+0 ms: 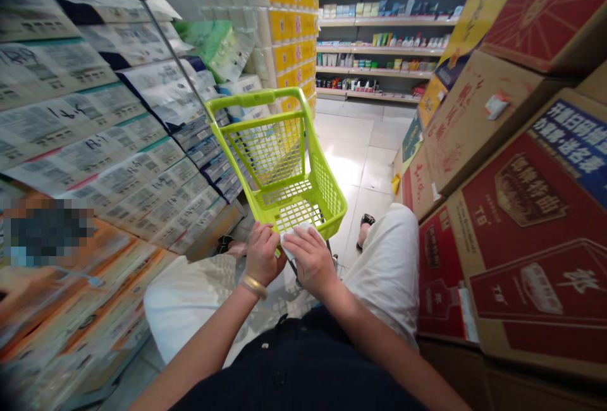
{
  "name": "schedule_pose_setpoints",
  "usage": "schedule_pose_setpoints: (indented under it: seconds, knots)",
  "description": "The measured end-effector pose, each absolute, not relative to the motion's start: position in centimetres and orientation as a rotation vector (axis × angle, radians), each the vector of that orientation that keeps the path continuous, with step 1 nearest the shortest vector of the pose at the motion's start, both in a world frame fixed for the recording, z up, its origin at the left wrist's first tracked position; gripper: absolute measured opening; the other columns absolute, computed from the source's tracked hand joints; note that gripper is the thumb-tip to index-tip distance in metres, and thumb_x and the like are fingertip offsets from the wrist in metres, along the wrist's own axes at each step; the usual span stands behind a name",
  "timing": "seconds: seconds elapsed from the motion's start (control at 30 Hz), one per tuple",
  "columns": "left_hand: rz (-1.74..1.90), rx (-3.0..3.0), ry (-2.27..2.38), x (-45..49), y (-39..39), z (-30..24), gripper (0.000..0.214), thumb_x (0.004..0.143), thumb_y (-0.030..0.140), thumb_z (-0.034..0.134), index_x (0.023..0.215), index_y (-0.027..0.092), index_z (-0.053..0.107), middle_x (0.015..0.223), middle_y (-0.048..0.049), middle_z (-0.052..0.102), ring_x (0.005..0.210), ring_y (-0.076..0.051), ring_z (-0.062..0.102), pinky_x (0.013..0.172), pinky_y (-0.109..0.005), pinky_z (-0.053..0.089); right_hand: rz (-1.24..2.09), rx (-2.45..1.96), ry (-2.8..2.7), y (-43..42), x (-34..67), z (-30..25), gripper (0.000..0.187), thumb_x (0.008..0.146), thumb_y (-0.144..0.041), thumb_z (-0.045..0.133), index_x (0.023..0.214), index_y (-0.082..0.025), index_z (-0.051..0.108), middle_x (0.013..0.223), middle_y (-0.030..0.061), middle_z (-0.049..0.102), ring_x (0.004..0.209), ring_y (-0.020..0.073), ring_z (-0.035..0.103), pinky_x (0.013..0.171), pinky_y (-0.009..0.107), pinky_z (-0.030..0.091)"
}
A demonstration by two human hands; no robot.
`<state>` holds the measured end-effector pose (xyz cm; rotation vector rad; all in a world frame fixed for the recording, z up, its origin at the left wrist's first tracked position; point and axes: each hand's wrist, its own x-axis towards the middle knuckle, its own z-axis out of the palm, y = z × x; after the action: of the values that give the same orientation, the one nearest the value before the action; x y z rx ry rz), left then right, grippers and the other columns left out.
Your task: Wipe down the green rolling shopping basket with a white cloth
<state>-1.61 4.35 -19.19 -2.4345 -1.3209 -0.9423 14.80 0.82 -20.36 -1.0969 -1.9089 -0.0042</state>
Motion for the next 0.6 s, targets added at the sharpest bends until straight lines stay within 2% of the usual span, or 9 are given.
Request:
schedule_pose_setpoints:
  seconds: [0.27, 0.5, 0.6]
  knots:
    - [-0.944, -2.445, -1.373, -1.5, 4.2, -19.3, 0.014, 0.069, 0.012, 0.060, 0.075, 0.023, 0.055, 0.088, -0.0089, 0.061, 0.106, -0.029, 0.056, 0.113, -0.050, 0.039, -0.129, -1.366, -1.583, 2.8, 20.4, -21.0, 0.039, 0.090, -0.008, 0.044, 0.113, -0.024, 0.070, 0.116, 0.0049, 0.075, 0.128, 0.0245, 0.060, 0.113, 0.052, 0.040]
    - [-0.947, -2.436, -1.341, -1.6, 4.2, -19.2, 0.013, 0.070, 0.013, 0.059, 0.076, 0.023, 0.054, 0.086, -0.0083, 0.060, 0.104, -0.028, 0.056, 0.110, -0.049, 0.041, -0.025, -1.123, -1.873, 0.9, 15.2, -20.7, 0.041, 0.091, -0.009, 0.043, 0.118, -0.025, 0.068, 0.122, 0.0026, 0.073, 0.129, 0.0181, 0.058, 0.118, 0.042, 0.035]
    - [-0.933, -2.443, -1.350, -1.8, 4.2, -19.2, 0.014, 0.069, 0.012, 0.060, 0.076, 0.023, 0.054, 0.087, -0.0085, 0.061, 0.105, -0.028, 0.056, 0.111, -0.049, 0.040, -0.058, -1.175, -1.810, 1.8, 17.1, -20.7, 0.040, 0.091, -0.008, 0.043, 0.115, -0.025, 0.069, 0.118, 0.0028, 0.074, 0.126, 0.0188, 0.061, 0.117, 0.043, 0.037]
